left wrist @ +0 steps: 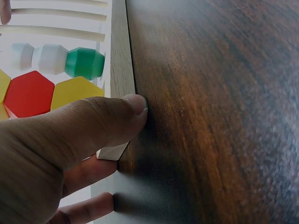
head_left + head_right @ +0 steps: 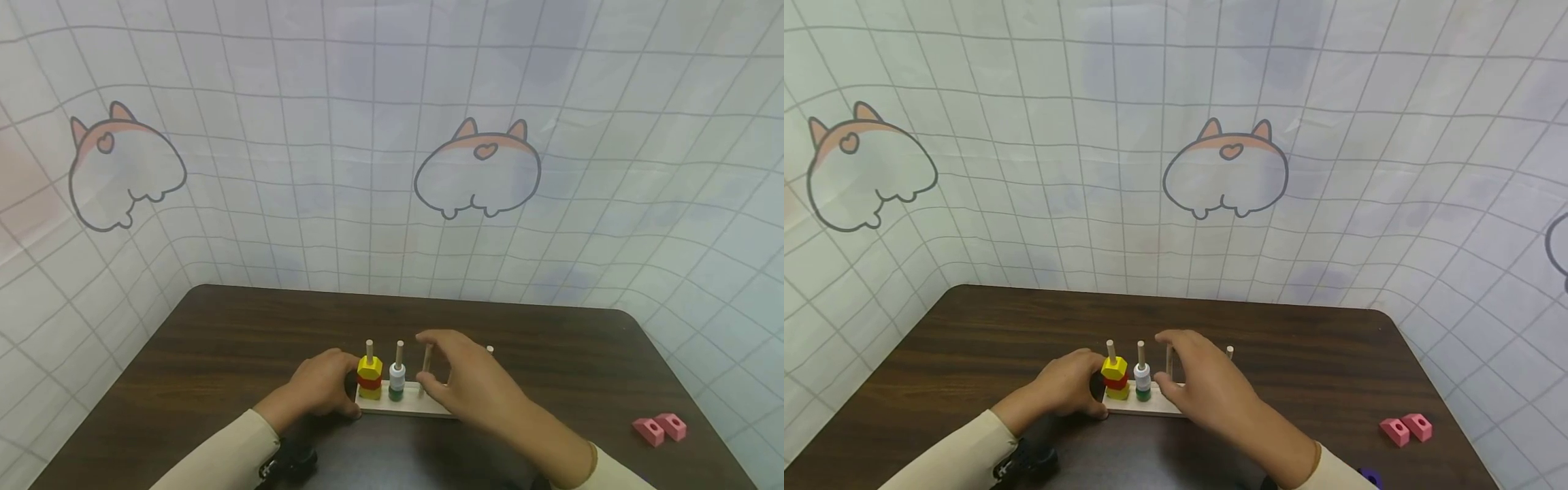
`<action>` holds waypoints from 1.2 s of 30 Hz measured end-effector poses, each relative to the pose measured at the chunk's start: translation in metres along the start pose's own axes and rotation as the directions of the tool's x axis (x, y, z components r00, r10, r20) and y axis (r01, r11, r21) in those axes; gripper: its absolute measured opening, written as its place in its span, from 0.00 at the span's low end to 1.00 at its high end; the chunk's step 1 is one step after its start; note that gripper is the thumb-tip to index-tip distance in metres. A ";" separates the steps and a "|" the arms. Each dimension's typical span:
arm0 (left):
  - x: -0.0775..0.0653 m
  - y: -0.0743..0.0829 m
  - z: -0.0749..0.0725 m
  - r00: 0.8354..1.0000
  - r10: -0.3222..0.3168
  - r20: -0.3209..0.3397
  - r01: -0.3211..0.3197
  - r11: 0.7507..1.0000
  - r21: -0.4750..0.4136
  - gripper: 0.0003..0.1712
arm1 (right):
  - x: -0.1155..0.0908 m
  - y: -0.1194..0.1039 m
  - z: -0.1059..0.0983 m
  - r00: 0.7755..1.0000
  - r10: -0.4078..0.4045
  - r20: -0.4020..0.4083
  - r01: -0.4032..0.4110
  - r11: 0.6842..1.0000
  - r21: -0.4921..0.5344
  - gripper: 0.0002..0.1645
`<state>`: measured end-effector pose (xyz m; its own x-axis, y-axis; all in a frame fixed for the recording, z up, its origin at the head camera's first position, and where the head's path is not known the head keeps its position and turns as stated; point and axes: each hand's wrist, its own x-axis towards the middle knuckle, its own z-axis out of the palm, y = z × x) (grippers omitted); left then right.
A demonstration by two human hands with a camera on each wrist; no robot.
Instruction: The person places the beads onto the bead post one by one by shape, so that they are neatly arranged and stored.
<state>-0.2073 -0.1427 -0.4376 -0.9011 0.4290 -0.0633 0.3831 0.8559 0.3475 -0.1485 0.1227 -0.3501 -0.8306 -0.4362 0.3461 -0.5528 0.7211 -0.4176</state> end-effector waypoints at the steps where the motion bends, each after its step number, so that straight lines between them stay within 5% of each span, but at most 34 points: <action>1: 0.000 0.000 0.000 1.000 0.001 -0.001 -0.001 1.000 -0.001 0.35 | -0.003 0.002 -0.003 1.000 -0.018 -0.001 0.018 1.000 -0.001 0.31; 10: -0.001 0.000 -0.001 1.000 0.003 -0.003 -0.003 1.000 -0.004 0.34 | -0.029 0.032 -0.029 0.976 -0.210 -0.063 0.213 0.976 0.038 0.34; 18: 0.000 0.001 -0.002 1.000 -0.001 -0.001 0.001 1.000 -0.007 0.34 | -0.052 0.062 -0.048 0.951 -0.274 -0.141 0.276 0.961 -0.003 0.38; 22: 0.000 0.001 -0.002 1.000 -0.001 0.001 0.001 1.000 -0.013 0.33 | -0.066 0.075 -0.052 0.963 -0.239 -0.122 0.232 0.970 -0.070 0.35; 27: 0.000 0.001 -0.002 1.000 -0.002 0.006 0.002 1.000 -0.012 0.34 | -0.089 0.097 -0.048 0.996 -0.080 0.048 0.085 0.991 -0.105 0.26; 36: 0.000 0.000 -0.001 1.000 0.006 0.003 -0.006 1.000 -0.006 0.34 | -0.132 0.144 -0.032 0.984 -0.052 0.171 0.072 0.991 -0.113 0.25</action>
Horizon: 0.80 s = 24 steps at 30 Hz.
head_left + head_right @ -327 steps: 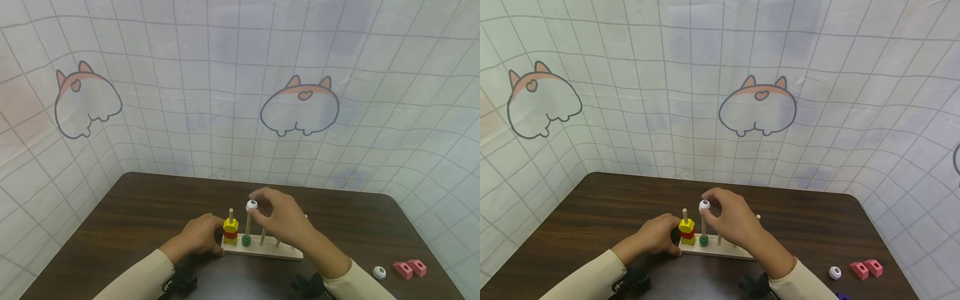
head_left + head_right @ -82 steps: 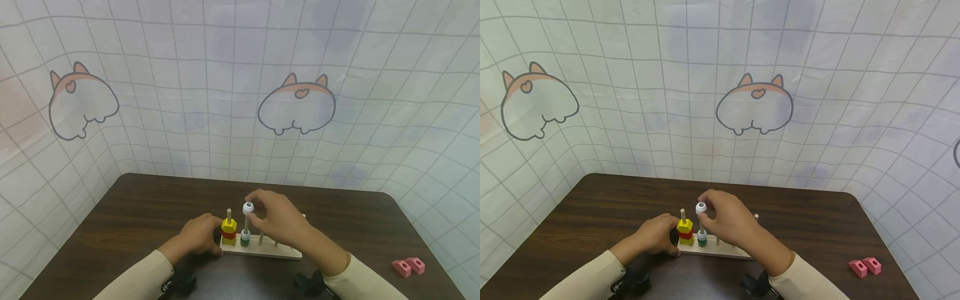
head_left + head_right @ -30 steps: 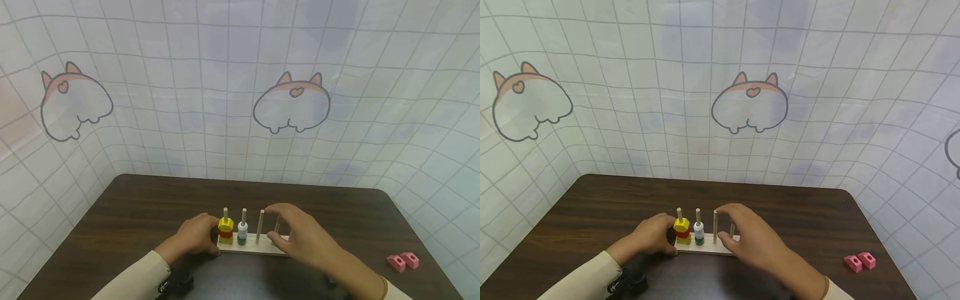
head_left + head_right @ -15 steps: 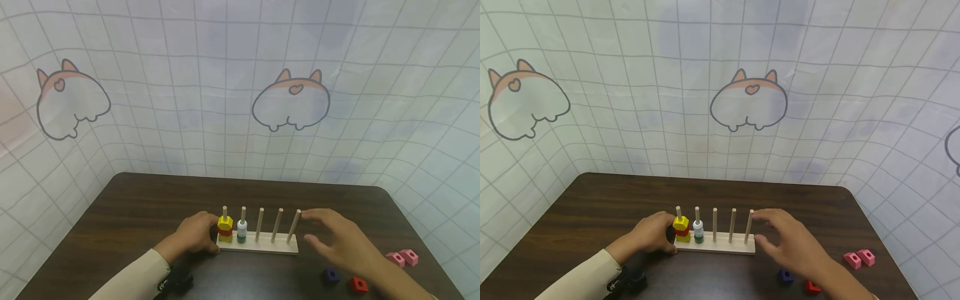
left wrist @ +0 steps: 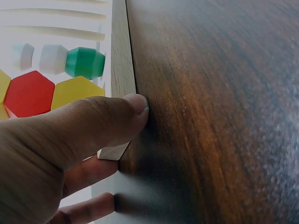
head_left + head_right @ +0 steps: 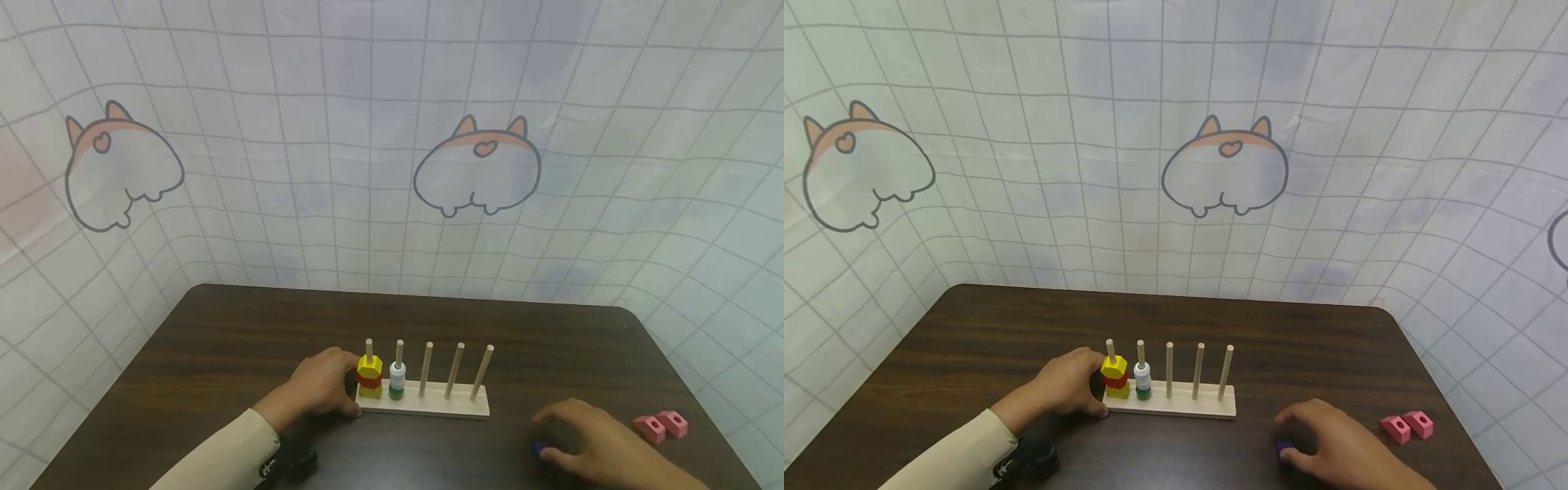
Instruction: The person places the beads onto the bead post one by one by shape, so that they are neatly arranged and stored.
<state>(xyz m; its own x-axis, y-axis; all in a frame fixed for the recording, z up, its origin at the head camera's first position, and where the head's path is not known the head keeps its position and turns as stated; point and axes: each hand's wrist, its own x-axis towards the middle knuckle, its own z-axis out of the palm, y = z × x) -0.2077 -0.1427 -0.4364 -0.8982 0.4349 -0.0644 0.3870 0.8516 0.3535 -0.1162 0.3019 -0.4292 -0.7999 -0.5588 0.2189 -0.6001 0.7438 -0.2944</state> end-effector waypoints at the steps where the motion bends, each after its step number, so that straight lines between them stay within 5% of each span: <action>1: 0.000 0.000 0.000 1.000 0.000 -0.001 0.000 1.000 0.001 0.34 | -0.003 0.003 0.002 1.000 -0.007 0.009 0.007 1.000 0.014 0.26; 7: 0.001 0.000 0.001 1.000 0.006 -0.004 -0.006 1.000 -0.001 0.35 | -0.012 0.016 0.014 0.996 -0.030 0.086 0.022 0.996 0.090 0.24; 12: 0.000 0.000 0.001 1.000 0.008 -0.006 -0.008 1.000 -0.003 0.35 | -0.013 0.018 0.020 0.996 -0.054 0.072 0.047 0.995 0.093 0.23; 18: 0.000 0.001 0.001 1.000 -0.002 0.001 0.002 1.000 -0.005 0.35 | -0.005 0.009 0.014 0.995 0.008 0.103 -0.014 0.998 0.055 0.21; 24: 0.000 0.001 0.001 1.000 -0.005 0.001 0.005 1.000 0.000 0.35 | 0.013 -0.002 0.000 0.999 0.037 -0.005 -0.037 0.999 0.036 0.24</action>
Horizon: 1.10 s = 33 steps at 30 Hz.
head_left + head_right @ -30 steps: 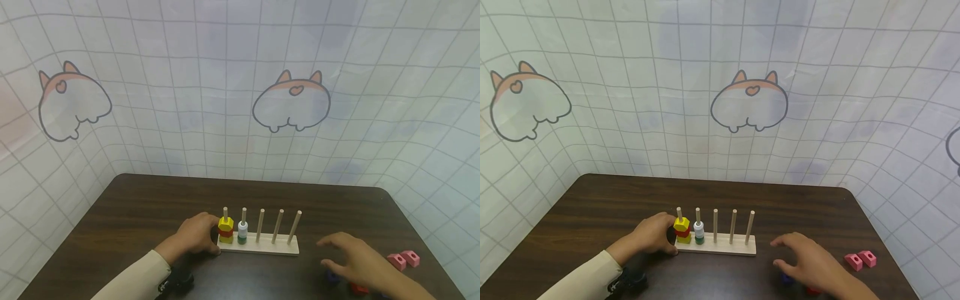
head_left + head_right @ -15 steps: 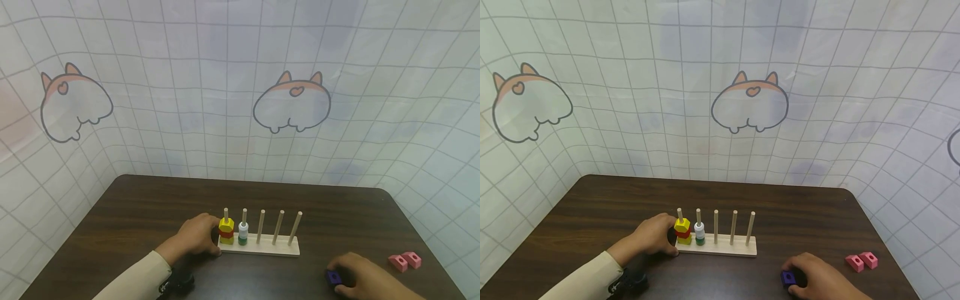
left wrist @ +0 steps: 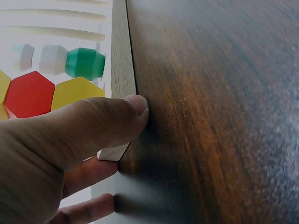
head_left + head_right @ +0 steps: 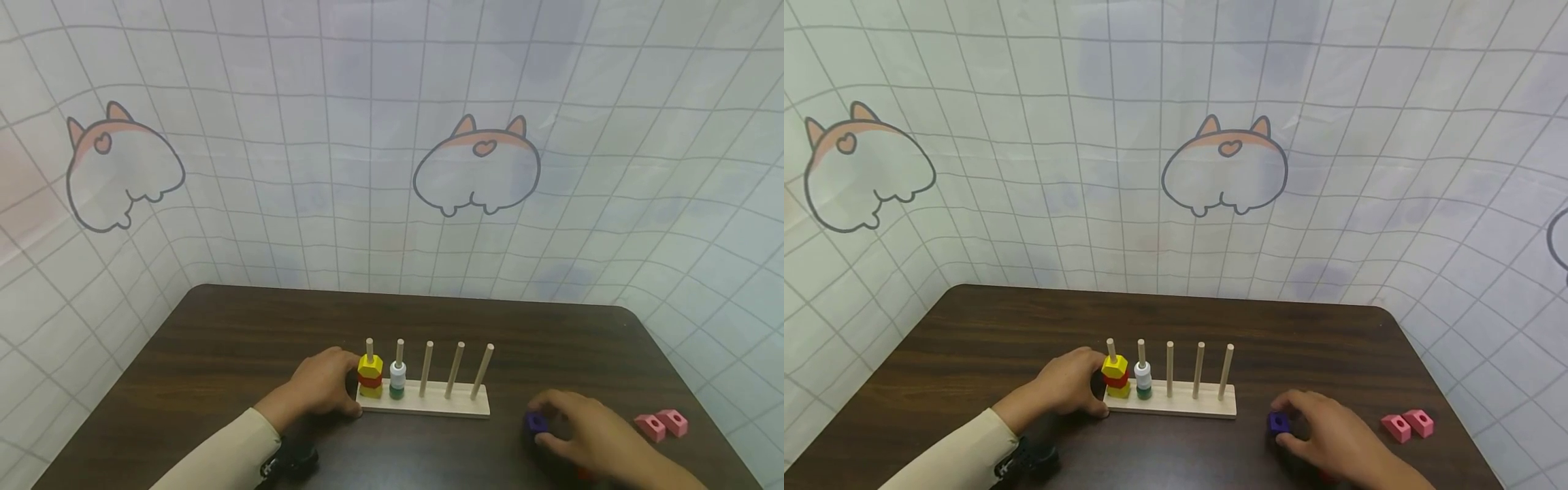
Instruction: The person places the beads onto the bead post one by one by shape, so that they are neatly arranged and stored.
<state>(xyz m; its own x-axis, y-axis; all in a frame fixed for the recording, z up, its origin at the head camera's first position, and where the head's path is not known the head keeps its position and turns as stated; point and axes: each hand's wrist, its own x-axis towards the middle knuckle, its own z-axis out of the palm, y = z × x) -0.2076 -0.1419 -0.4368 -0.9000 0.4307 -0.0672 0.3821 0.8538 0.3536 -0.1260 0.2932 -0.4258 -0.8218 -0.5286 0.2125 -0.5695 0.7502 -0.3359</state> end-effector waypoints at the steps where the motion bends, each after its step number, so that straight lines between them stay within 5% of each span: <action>1: 0.000 0.000 0.000 1.000 0.001 -0.001 -0.001 1.000 0.000 0.34 | 0.003 -0.002 -0.003 1.000 0.007 -0.014 -0.007 1.000 0.006 0.24; 9: 0.001 0.001 0.000 1.000 0.000 -0.002 0.000 1.000 -0.007 0.35 | 0.028 -0.023 -0.030 0.987 0.050 -0.150 -0.044 0.998 0.043 0.24; 20: 0.000 0.001 -0.001 1.000 -0.014 0.003 0.014 1.000 -0.010 0.36 | 0.064 -0.050 -0.054 0.967 -0.007 -0.254 0.022 0.998 0.059 0.26; 33: 0.001 0.002 -0.001 0.999 -0.031 0.013 0.031 0.999 -0.019 0.36 | 0.101 -0.081 -0.052 0.971 -0.013 -0.238 0.058 0.982 0.181 0.24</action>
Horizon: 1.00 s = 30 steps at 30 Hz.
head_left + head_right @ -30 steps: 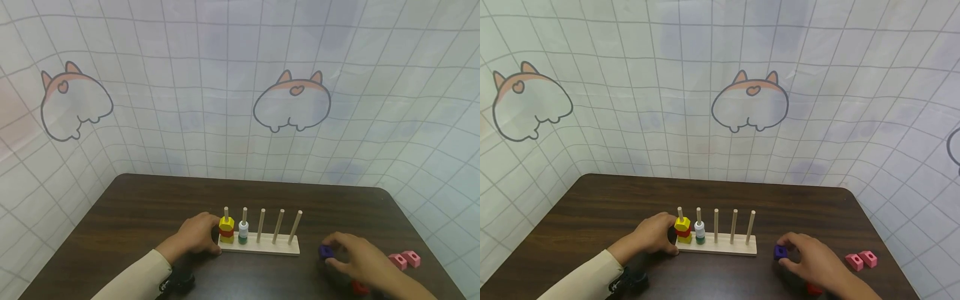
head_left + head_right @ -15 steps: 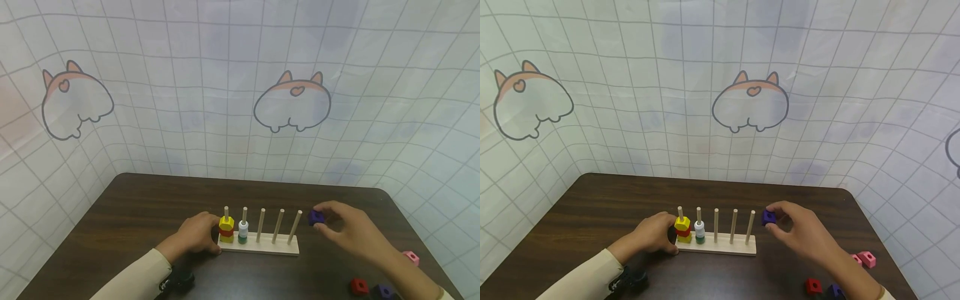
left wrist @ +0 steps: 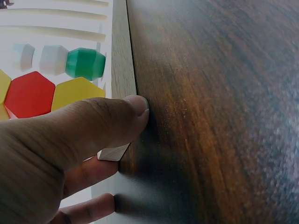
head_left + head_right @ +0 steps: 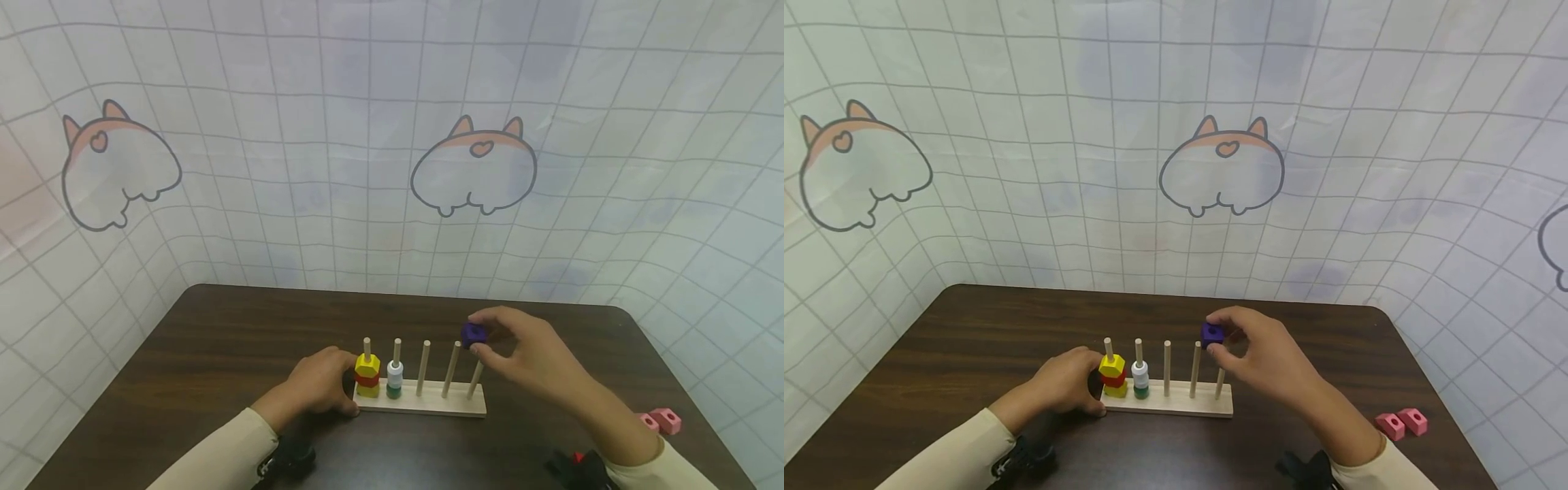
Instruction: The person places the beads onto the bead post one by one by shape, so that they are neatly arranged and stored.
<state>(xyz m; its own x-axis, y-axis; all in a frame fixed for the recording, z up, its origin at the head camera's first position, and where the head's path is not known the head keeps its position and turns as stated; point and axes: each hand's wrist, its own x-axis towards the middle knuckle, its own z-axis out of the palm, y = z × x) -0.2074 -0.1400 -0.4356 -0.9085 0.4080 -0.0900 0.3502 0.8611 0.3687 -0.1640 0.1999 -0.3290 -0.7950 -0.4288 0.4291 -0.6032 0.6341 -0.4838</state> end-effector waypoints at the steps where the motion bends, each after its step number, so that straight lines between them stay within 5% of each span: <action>1: 0.000 0.000 0.000 1.000 -0.002 0.001 0.002 1.000 -0.001 0.36 | 0.002 -0.002 0.002 1.000 0.001 0.002 -0.001 1.000 0.008 0.24; 30: 0.000 0.000 0.001 1.000 0.028 -0.015 -0.028 1.000 0.005 0.34 | 0.020 -0.040 0.058 0.976 0.218 -0.022 -0.213 0.967 0.137 0.22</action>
<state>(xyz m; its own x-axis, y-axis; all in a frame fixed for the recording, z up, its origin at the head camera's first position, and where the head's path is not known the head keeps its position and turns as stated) -0.2072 -0.1398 -0.4369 -0.9017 0.4272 -0.0662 0.3763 0.8510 0.3663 -0.1591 0.1287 -0.3449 -0.9056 -0.2660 0.3304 -0.4232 0.6168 -0.6636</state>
